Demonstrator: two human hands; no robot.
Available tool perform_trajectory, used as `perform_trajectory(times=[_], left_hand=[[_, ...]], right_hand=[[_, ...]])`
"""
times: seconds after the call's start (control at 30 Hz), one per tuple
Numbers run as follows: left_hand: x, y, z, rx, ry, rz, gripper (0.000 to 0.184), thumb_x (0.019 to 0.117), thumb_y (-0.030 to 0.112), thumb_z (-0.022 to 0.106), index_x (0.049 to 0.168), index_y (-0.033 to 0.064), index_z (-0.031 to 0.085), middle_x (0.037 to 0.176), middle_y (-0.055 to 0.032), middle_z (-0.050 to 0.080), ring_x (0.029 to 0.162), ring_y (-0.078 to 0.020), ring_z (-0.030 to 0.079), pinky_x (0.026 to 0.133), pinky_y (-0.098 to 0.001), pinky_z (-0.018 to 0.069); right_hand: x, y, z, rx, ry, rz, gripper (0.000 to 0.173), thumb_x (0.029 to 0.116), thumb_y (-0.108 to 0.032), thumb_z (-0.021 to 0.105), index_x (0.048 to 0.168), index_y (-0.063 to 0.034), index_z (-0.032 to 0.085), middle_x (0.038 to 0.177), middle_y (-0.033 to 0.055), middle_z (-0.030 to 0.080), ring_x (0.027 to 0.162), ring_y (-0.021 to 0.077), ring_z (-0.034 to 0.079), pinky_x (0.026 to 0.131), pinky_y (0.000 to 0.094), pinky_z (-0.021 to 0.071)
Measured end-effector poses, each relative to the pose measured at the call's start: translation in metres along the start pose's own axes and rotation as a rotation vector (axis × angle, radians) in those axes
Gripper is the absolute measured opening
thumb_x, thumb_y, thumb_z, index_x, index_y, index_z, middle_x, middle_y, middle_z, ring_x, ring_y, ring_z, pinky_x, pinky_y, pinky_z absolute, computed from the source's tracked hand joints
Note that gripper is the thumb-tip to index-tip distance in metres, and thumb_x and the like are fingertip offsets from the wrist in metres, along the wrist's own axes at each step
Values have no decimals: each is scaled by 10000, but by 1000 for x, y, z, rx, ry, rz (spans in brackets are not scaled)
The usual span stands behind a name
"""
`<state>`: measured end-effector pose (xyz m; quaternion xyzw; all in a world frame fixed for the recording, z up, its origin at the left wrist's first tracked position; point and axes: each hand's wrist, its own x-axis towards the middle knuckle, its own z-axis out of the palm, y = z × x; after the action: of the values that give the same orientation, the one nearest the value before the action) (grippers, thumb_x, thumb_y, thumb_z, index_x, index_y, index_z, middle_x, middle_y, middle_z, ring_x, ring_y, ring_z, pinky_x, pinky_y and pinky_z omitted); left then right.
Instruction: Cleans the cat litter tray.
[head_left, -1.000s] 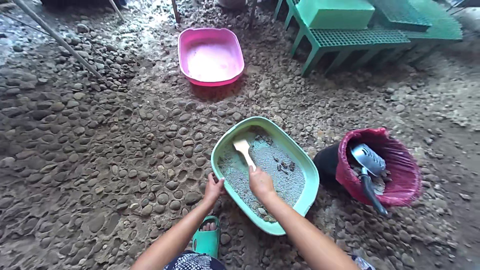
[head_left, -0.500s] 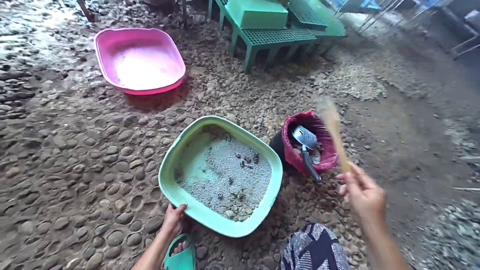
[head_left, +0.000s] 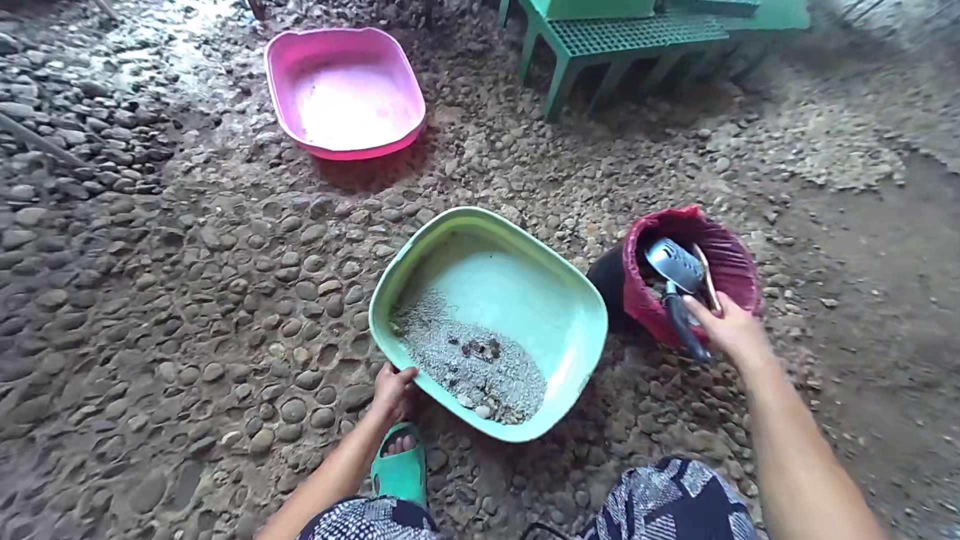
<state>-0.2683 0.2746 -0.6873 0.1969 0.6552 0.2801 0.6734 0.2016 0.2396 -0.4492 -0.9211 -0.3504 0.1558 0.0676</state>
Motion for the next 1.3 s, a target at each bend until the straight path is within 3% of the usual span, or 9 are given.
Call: perform_trajectory(times=[0.1, 0.27, 0.43, 0.57, 0.67, 0.9, 0.97, 1.17, 1.3], left_hand=[[-8, 9, 12, 86, -4, 52, 567, 972, 30, 656, 1474, -43, 402, 1293, -288, 583, 981, -325, 690, 819, -456, 602], [-38, -24, 22, 77, -240, -67, 993, 971, 148, 703, 1637, 143, -33, 1548, -273, 390, 1263, -406, 578, 940, -568, 555], [-51, -50, 46, 63, -375, -195, 635, 990, 21, 626, 1506, -42, 262, 1261, -258, 604, 984, -293, 699, 844, -417, 601], [-50, -18, 44, 95, -193, -147, 557, 1096, 170, 473, 1549, 6, 194, 1098, -258, 641, 800, -278, 704, 737, -433, 602], [-52, 37, 45, 112, -125, -21, 647, 1107, 255, 461, 1613, 67, 103, 1108, -252, 617, 725, -252, 668, 678, -422, 584], [-36, 150, 38, -135, -103, -42, 384, 1101, 324, 451, 1370, 52, 415, 805, -94, 584, 596, -163, 598, 553, -309, 538], [-29, 144, 33, -114, -127, -63, 354, 1111, 351, 405, 1295, 51, 447, 813, -92, 612, 620, -166, 623, 572, -318, 550], [-3, 51, 26, 232, -190, -23, 616, 1111, 227, 432, 1626, 119, 112, 1185, -270, 602, 823, -301, 669, 730, -458, 578], [24, 59, 11, 367, -207, -65, 682, 1072, 404, 522, 1604, 92, 231, 1305, -306, 584, 1051, -402, 660, 880, -547, 552]], right_hand=[[25, -3, 20, 107, -250, 103, 684, 939, -163, 764, 1522, -26, 435, 1276, 343, 599, 1035, 458, 655, 906, 629, 517], [-8, 11, -14, 536, -171, 46, 563, 986, -35, 545, 1522, -29, 375, 1030, 90, 624, 644, 87, 609, 571, 260, 545], [-81, 15, -29, 936, -267, -145, 820, 775, -121, 603, 1528, -135, 279, 1117, 13, 698, 797, 163, 736, 628, 324, 639], [-107, 2, 3, 984, -396, -8, 735, 650, -12, 561, 1367, -103, 426, 882, 3, 686, 641, 141, 680, 547, 321, 606], [-116, -10, 22, 891, -460, 87, 705, 691, 12, 513, 1392, -30, 452, 820, 33, 662, 555, 118, 628, 464, 268, 545], [-123, -27, 18, 817, -478, 14, 706, 750, -14, 530, 1449, -13, 436, 841, 50, 659, 557, 132, 636, 476, 276, 560], [-123, -29, 11, 797, -461, -15, 673, 778, -29, 530, 1446, -20, 448, 843, 45, 662, 555, 130, 639, 482, 281, 569], [-125, -28, 27, 580, -547, 67, 587, 943, 39, 571, 1507, -1, 411, 817, 93, 652, 511, 140, 610, 479, 293, 558], [-128, -23, 64, 404, -749, 170, 490, 1024, -18, 566, 1498, -17, 442, 844, 105, 644, 521, 152, 606, 494, 310, 557]])
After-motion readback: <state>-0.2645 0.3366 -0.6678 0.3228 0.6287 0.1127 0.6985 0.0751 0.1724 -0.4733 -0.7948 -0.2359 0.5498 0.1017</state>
